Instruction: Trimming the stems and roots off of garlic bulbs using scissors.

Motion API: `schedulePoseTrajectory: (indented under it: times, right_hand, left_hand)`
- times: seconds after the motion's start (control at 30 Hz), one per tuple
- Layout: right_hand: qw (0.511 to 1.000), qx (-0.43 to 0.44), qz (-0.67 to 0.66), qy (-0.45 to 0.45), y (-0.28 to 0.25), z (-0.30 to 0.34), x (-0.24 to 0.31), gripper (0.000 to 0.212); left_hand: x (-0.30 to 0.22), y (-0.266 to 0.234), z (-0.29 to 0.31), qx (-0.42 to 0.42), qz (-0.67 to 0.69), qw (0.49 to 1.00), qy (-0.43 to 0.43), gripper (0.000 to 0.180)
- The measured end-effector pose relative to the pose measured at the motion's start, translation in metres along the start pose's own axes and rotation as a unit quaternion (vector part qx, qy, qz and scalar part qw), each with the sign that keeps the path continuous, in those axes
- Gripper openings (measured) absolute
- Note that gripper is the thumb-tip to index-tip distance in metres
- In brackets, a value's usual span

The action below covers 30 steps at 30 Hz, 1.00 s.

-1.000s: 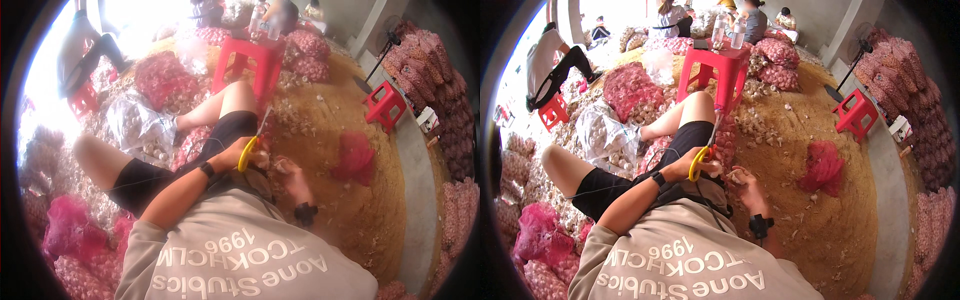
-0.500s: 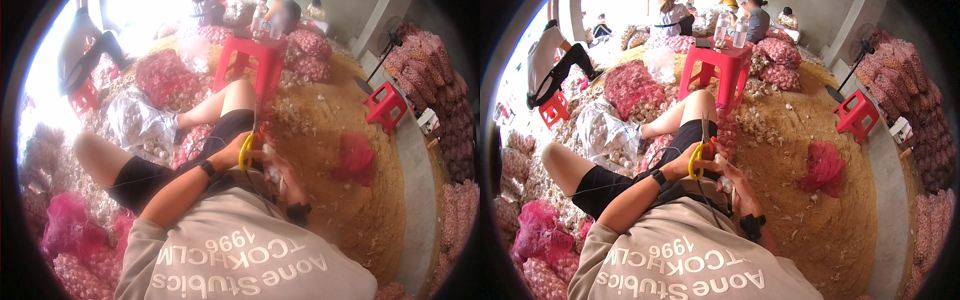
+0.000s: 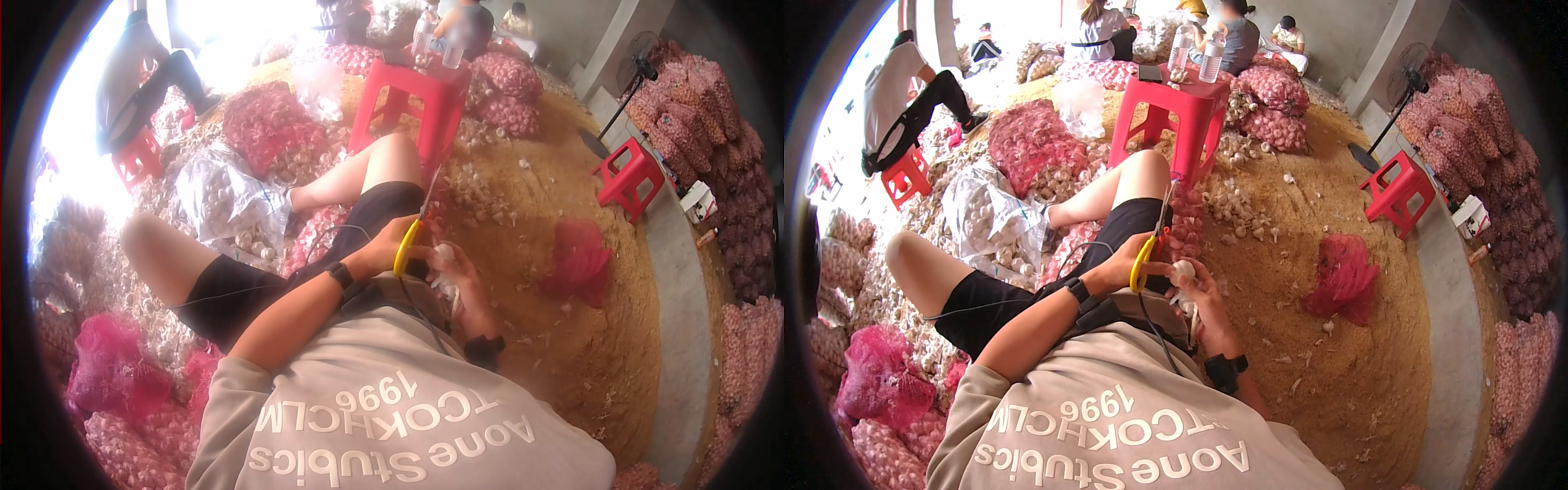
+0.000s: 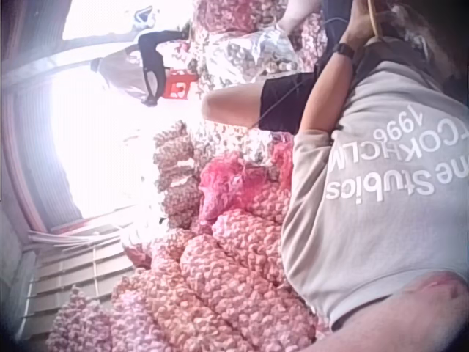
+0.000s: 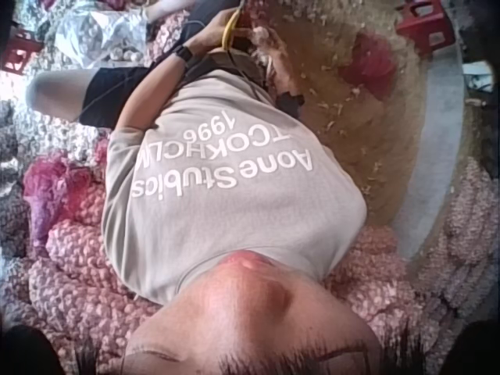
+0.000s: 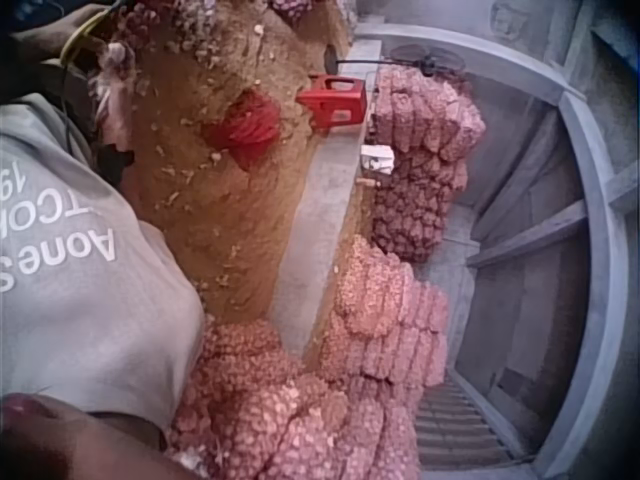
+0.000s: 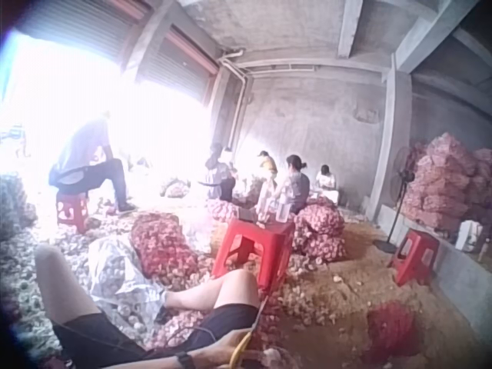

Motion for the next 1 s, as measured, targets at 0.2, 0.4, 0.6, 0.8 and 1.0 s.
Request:
schedulePoseTrajectory:
  times: [0.2, 0.4, 0.6, 0.8, 1.0]
  right_hand:
    - [0.997, 0.008, -0.078, 0.013, -0.007, -0.006, -0.007, 0.036]
    - [0.998, -0.021, -0.059, 0.025, -0.007, -0.004, -0.010, 0.033]
    - [0.994, -0.030, -0.099, 0.034, -0.013, -0.009, -0.021, 0.036]
    - [0.992, -0.046, -0.110, 0.047, -0.017, -0.012, -0.031, 0.043]
    - [0.989, -0.055, -0.123, 0.058, -0.017, -0.010, -0.033, 0.044]
  left_hand:
    - [0.002, -0.003, -0.001, 0.029, 0.071, 0.997, -0.015, 0.048]
    - [0.001, -0.002, 0.000, 0.014, 0.032, 0.999, -0.018, 0.038]
    - [0.001, -0.002, 0.000, 0.021, 0.004, 1.000, -0.017, 0.037]
    - [0.010, -0.007, -0.002, 0.011, -0.058, 0.998, -0.023, 0.037]
    - [0.006, -0.004, 0.000, 0.012, -0.087, 0.996, -0.029, 0.034]
Point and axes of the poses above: each hand's wrist, its own z-axis away from the middle knuckle, its own y-axis out of the palm, x = y × z, the point moved 2 cm from there along -z, towards the middle knuckle, and after that the axes turned 9 degrees about -x, right-handed, at the moved point
